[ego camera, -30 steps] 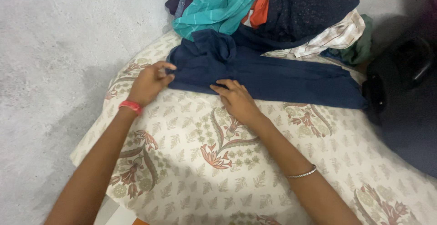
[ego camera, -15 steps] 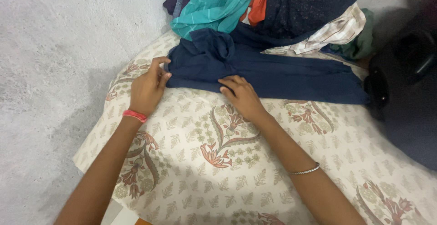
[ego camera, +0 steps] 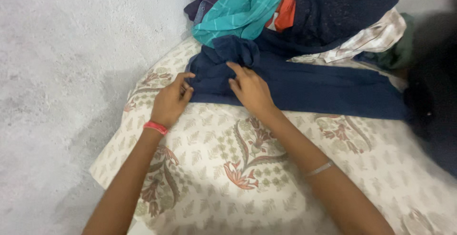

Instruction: The person folds a blue shirt on a bed by smoothing the fabric, folding the sleeves inward, and then folding the body of the shirt into a smaller rectangle.

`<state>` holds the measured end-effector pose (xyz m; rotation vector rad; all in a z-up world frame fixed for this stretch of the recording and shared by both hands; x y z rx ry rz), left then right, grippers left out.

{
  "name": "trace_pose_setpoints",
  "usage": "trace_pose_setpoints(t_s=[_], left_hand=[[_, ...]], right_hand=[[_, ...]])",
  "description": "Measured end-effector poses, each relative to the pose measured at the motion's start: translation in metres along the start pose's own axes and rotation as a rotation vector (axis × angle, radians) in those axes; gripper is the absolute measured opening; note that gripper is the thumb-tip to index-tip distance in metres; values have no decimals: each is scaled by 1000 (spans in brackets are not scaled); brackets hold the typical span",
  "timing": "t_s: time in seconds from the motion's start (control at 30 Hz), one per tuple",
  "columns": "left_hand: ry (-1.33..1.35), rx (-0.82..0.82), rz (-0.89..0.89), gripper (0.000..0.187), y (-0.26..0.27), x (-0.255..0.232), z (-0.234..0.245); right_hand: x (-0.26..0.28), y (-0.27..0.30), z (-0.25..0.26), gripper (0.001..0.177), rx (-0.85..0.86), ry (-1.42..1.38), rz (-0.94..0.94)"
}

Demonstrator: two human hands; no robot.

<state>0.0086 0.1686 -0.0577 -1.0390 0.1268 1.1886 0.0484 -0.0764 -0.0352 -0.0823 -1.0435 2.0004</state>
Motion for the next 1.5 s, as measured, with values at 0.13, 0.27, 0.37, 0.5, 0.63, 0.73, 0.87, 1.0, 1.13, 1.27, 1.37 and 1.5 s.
trace_pose_setpoints(t_s=[0.13,0.27,0.37,0.5,0.63,0.73,0.87,1.0,1.13,1.27,1.37,1.5], left_hand=[[61,15,94,37,-3,-5,4],[113,8,136,37,-3,-11,6],[87,-10,126,37,-7,-14,7],[32,-7,179,34,-10,-20,7],[-289,-259,-282,23,-13,-43,0],[-85,-89,-504,25,-22,-61,-32],[-105,159,-503,25,-42,-79,-103],[-99,262,-519,53,-43,-55,-136],[-212,302,-498,57,-38,-41,-147],[-217,275,-462,55,-39,-59,-140],[-233,286,-423,43,-41,-93,-143],[-70,467,-458,37,-55,-143,-209]], right_hand=[[-6,-59,-35,31,119,178,67],[-32,-88,-64,9,38,221,101],[-42,-70,-79,9,-55,152,40],[-41,-52,-72,26,-81,-41,122],[-36,-43,-37,35,-2,-193,78],[-36,-13,-1,37,106,-163,82],[-67,26,38,38,285,-69,-104],[-148,72,83,59,348,151,80],[-258,113,150,66,414,406,-193],[-324,137,185,68,314,520,-313],[-319,139,175,69,242,551,-316],[-277,124,174,63,161,471,-268]])
Point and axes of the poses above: each hand's wrist, its own y-axis away from the middle knuckle, its own z-axis out of the back of the hand, x = y × z, the point moved 1 cm from there along -y, towards the middle knuckle, and after that the axes turned 5 degrees about -x, right-handed, at the moved point
